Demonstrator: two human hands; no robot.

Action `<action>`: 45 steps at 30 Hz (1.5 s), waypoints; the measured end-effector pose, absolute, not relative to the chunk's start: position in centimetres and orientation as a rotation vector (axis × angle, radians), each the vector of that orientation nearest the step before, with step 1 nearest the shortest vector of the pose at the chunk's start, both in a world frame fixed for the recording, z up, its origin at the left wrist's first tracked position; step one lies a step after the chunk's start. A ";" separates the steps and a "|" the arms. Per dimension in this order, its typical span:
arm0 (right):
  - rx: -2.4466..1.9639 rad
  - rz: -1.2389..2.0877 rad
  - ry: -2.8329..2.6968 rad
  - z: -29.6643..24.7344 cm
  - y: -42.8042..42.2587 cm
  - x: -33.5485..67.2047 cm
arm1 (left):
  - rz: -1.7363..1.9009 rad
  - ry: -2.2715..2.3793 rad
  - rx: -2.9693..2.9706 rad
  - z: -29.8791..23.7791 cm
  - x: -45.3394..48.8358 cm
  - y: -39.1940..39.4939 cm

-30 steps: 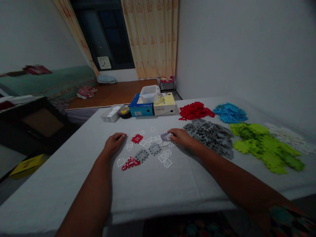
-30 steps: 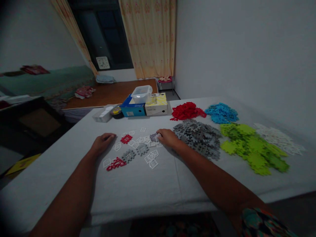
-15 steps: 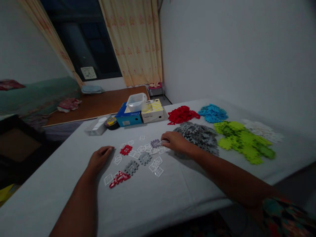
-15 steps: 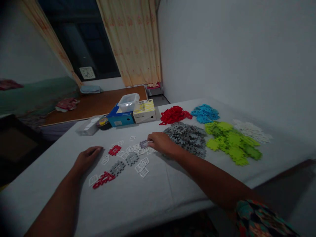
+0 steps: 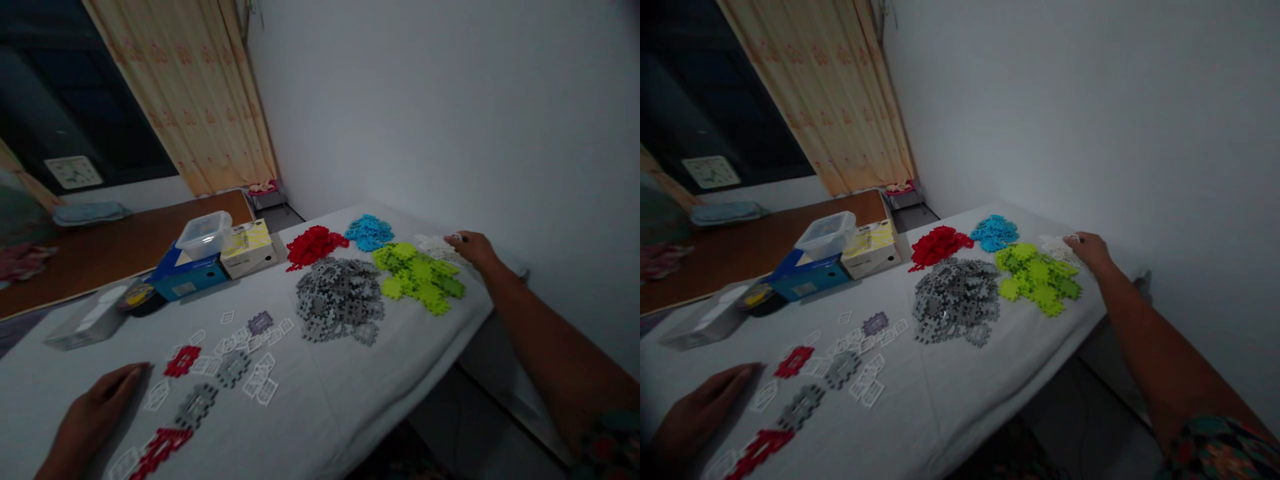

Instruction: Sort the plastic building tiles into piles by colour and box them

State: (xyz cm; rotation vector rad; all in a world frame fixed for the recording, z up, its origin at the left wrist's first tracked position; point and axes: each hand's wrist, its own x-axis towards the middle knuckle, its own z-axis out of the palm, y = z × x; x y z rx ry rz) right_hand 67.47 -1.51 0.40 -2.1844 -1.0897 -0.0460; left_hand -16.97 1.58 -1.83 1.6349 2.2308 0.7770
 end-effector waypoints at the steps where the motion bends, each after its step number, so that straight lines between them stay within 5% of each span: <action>1: -2.247 -0.005 -1.072 -0.3 -1.9 68.9 | 0.767 2.254 1.619 -1.8 -17.0 1.6; 17: -2.279 -0.167 -1.047 -1.6 -3.0 71.0 | 0.798 2.224 1.735 -1.7 -16.6 1.4; 22: -1.934 -0.265 -1.318 2.9 -1.7 60.0 | 0.783 2.193 1.836 -2.3 -16.5 1.2; 30: -1.075 0.326 -2.511 4.3 -2.2 32.4 | 0.877 2.100 1.889 -3.3 -16.6 0.9; 45: -1.328 0.124 -2.751 -0.4 1.7 21.9 | 0.911 2.019 1.890 -3.9 -16.9 1.2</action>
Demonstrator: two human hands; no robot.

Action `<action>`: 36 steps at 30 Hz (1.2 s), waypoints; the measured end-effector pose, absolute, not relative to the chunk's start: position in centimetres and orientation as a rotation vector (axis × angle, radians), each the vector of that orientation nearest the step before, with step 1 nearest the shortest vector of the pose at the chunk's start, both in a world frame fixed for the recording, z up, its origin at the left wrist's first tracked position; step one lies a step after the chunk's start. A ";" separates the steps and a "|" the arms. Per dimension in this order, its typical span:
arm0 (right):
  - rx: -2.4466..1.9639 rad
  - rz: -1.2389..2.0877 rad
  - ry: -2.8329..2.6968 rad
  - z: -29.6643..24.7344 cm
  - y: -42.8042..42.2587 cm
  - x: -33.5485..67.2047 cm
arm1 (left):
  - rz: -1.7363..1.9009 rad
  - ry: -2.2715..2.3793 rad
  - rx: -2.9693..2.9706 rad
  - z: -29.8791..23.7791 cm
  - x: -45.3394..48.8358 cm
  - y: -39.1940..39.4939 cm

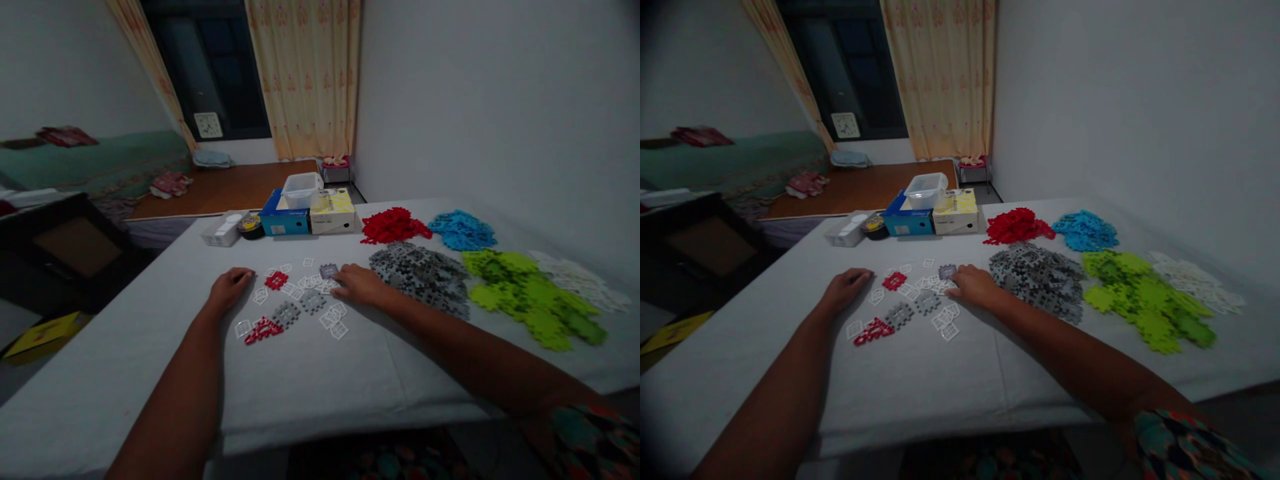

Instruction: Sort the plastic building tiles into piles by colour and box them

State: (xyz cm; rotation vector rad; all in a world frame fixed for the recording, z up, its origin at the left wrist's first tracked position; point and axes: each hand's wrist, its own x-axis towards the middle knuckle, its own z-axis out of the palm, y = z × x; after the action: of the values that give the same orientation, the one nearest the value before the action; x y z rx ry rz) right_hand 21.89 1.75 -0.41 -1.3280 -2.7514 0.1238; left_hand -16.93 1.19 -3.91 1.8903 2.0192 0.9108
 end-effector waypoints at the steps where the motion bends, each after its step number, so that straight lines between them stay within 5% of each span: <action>1: -1.344 0.143 -2.738 -0.5 1.8 21.6 | 0.911 2.019 1.887 -3.9 -17.0 1.2; 20: -1.139 0.746 -2.147 1.8 -0.6 29.1 | 0.881 2.038 1.858 -3.1 -17.0 0.9; 31: -1.832 -0.091 -1.109 1.8 0.3 62.6 | 0.736 2.184 1.809 -2.4 -17.6 1.9; 36: -2.136 -0.113 -1.018 -2.1 0.6 71.0 | 0.707 2.249 1.841 -1.7 -16.8 1.5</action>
State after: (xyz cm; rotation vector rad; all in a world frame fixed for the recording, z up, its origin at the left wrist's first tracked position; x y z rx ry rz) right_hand 71.01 0.60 -2.13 -2.1359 -1.0179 -0.1127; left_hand -16.79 1.49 -1.71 1.8413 2.2489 0.7067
